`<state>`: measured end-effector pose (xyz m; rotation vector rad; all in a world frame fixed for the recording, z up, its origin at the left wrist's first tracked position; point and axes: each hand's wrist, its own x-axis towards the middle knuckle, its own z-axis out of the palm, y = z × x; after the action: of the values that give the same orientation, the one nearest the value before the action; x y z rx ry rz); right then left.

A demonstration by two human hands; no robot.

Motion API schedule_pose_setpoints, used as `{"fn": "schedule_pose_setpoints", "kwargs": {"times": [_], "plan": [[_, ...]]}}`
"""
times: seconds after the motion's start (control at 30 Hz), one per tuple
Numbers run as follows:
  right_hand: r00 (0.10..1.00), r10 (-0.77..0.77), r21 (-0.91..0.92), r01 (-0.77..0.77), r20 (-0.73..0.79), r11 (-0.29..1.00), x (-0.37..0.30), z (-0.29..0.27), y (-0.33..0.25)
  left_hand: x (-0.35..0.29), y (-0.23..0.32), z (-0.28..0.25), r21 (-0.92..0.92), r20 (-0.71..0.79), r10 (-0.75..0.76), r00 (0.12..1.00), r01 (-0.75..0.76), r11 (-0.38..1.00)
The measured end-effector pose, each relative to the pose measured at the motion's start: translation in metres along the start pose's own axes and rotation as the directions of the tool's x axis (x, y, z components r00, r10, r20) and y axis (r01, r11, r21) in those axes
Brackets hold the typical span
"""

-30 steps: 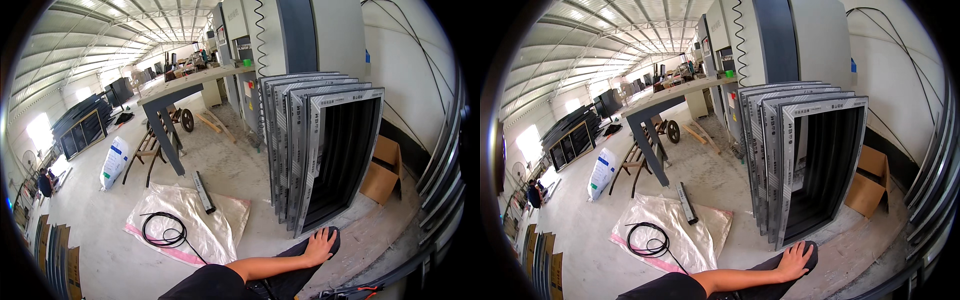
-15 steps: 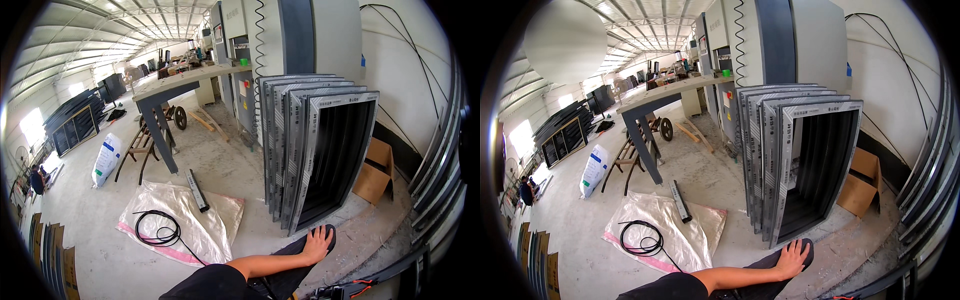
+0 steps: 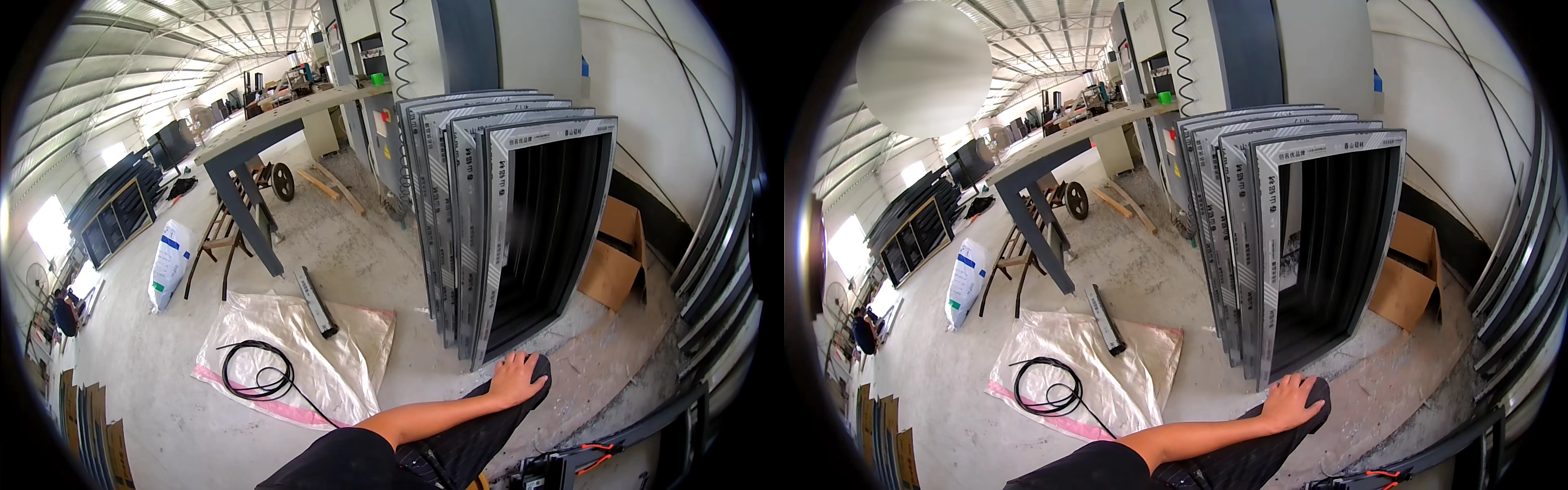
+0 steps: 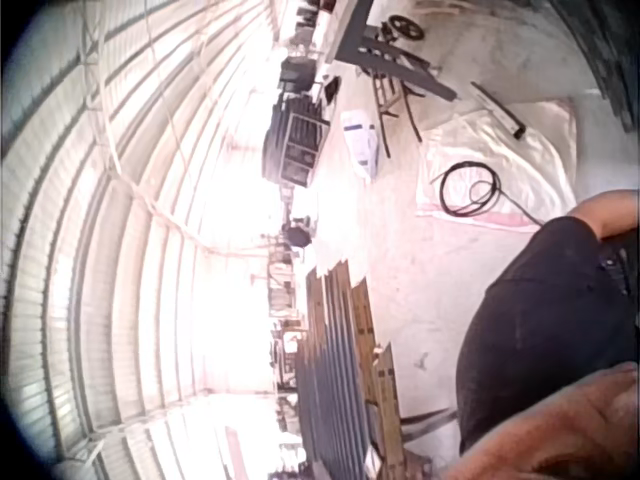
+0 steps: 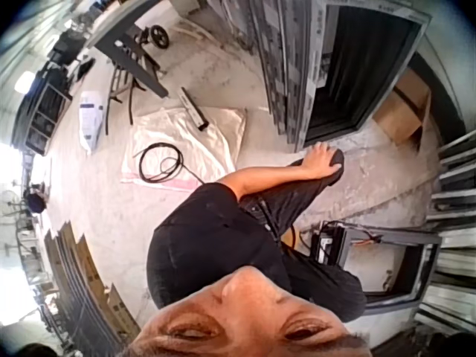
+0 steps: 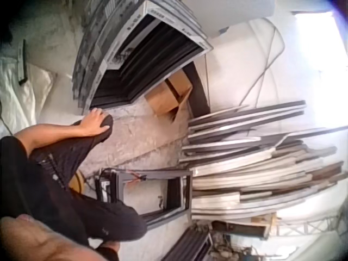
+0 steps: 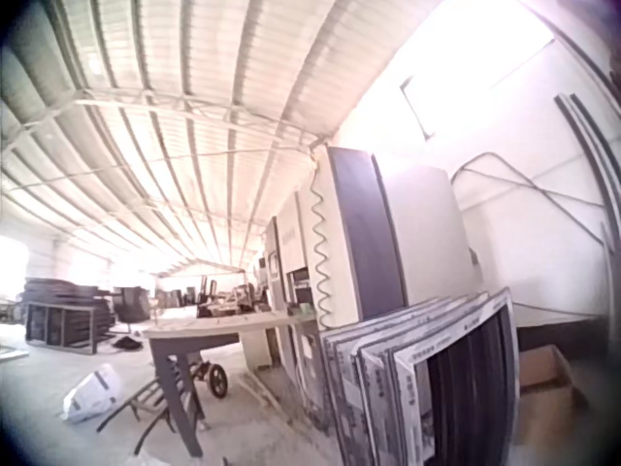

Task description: The person sits on the floor and installs a rubber seal onto a metal window frame. They use pliers to cut the seal to the correct length and press it into the frame's groove by hand.

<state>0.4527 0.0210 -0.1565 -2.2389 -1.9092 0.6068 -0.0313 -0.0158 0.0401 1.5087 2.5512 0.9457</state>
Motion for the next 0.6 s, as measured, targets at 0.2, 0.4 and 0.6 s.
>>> {"fn": "schedule_pose_setpoints", "kwargs": {"times": [0.2,0.4,0.6], "plan": [[0.997,0.079,-0.017,-0.079,0.006,0.997,-0.010,0.012,0.040,-0.005,0.003,0.000,0.061,-0.028,0.035,0.999,-0.034,0.998],[0.980,0.182,0.013,-0.182,-0.074,0.983,-0.033,0.027,0.143,0.007,0.030,-0.005,0.044,0.041,0.135,0.990,-0.137,0.990],[0.939,-0.028,0.145,0.083,-0.343,0.986,-0.065,-0.020,0.072,-0.010,0.068,0.040,-0.015,-0.051,0.414,0.909,-0.415,0.910]]}}
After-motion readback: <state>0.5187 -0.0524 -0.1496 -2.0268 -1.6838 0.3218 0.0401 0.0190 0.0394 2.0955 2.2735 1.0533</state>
